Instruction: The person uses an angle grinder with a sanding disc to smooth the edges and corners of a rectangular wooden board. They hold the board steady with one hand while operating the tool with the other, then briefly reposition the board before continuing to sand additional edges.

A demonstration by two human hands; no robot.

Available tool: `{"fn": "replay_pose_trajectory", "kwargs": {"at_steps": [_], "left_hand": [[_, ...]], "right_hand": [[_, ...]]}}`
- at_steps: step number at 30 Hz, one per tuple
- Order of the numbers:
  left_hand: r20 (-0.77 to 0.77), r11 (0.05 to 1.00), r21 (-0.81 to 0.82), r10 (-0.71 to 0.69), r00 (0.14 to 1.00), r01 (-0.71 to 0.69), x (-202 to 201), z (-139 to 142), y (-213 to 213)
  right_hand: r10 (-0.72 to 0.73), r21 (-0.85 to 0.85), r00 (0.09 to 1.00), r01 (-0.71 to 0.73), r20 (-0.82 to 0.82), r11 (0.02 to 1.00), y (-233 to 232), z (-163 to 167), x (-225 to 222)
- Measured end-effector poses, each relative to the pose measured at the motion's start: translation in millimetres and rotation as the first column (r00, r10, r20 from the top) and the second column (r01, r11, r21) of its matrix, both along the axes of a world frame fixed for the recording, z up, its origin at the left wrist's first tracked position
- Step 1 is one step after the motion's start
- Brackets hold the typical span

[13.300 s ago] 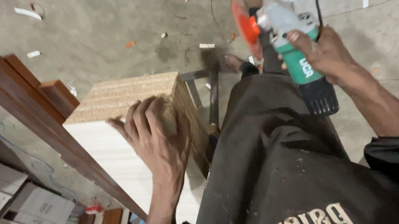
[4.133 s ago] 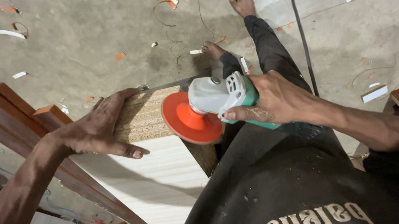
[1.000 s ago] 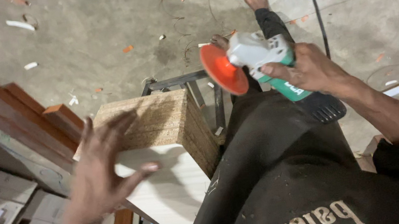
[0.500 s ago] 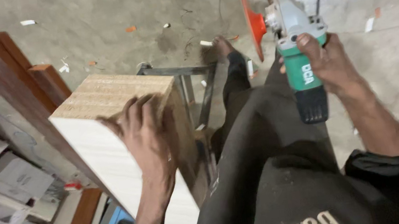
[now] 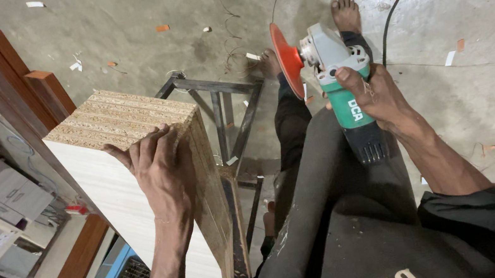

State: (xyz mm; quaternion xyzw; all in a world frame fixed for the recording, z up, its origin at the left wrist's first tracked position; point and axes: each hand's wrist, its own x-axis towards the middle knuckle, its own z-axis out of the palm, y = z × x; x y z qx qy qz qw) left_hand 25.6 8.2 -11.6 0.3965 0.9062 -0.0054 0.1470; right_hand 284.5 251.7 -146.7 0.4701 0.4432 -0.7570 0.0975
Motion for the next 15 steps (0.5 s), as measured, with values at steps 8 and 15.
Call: {"fn": "replay_pose_trajectory", "kwargs": {"at_steps": [8, 15], "left_hand": [[-0.025, 1.000, 0.009, -0.022, 0.999, 0.023, 0.1, -4.4, 2.4], [0.136, 0.974, 0.213, -0.111, 0.985, 0.080, -25.1, 13.3, -13.8]], "right_hand": [[-0.038, 0.005, 0.997, 0.039, -0.069, 0.999, 4.0, 2.9, 0.1], [-0.042, 0.022, 0.998, 0.043, -0.036, 0.999, 3.8, 4.8, 5.3]]}}
